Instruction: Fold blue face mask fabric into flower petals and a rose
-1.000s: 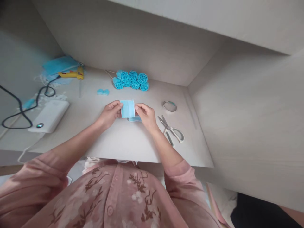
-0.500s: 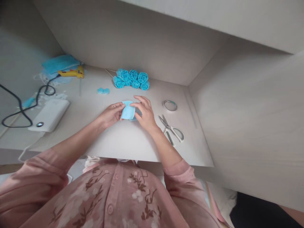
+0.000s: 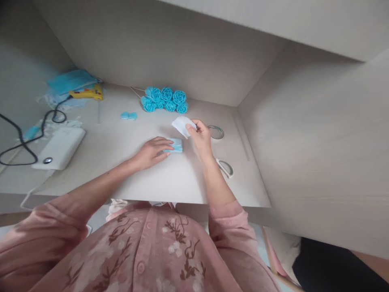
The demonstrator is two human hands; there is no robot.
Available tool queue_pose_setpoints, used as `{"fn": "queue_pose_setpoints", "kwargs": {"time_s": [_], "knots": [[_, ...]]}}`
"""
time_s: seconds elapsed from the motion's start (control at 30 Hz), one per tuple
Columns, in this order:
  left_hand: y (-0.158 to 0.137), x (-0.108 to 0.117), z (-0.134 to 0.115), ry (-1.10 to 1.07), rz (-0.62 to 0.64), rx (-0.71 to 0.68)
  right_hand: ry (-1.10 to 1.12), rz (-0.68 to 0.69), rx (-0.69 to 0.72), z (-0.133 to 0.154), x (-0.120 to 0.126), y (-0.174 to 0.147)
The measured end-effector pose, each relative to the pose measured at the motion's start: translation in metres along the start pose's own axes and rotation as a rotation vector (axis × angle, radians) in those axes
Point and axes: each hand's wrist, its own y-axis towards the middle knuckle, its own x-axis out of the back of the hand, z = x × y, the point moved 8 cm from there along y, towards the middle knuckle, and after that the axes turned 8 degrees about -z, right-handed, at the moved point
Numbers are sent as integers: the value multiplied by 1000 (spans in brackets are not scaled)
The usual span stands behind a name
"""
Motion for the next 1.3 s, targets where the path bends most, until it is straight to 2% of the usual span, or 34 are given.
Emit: {"fn": "queue_pose_setpoints", "kwargs": {"time_s": [0.1, 0.2, 0.3, 0.43, 0.6, 0.73, 0.8, 0.83, 1.0, 1.17, 1.23, 1.3], "knots": [[-9, -20, -9, 180, 179, -63, 28, 63, -91, -7, 0, 3], [-15, -33, -16, 291, 290, -87, -43, 224, -203, -16, -9, -2], [-18, -37, -22, 348, 324, -110, -86, 403, -252, -22, -23, -14], [-21, -41, -23, 374, 337, -96, -200, 523, -176, -29, -36, -26], [-17, -33, -27, 264, 256, -71, -399, 552, -75, -47, -36, -27], [-6, -4, -27, 197, -17, 32, -484, 550, -4, -55, -34, -24], [-3, 7, -27, 155, -133, 24, -512, 533, 22, -54, -34, -23], [-3, 8, -26, 136, -152, 13, -519, 527, 34, -52, -34, -23], [-7, -13, -16, 200, -47, -32, -529, 513, 36, -44, -37, -26], [-11, -27, -11, 317, 72, 36, -604, 508, 26, -41, -39, -28], [-11, -29, -12, 355, 111, 41, -717, 504, 90, -35, -40, -29], [-11, -30, -13, 392, 140, 25, -846, 492, 215, -25, -42, -31]]}}
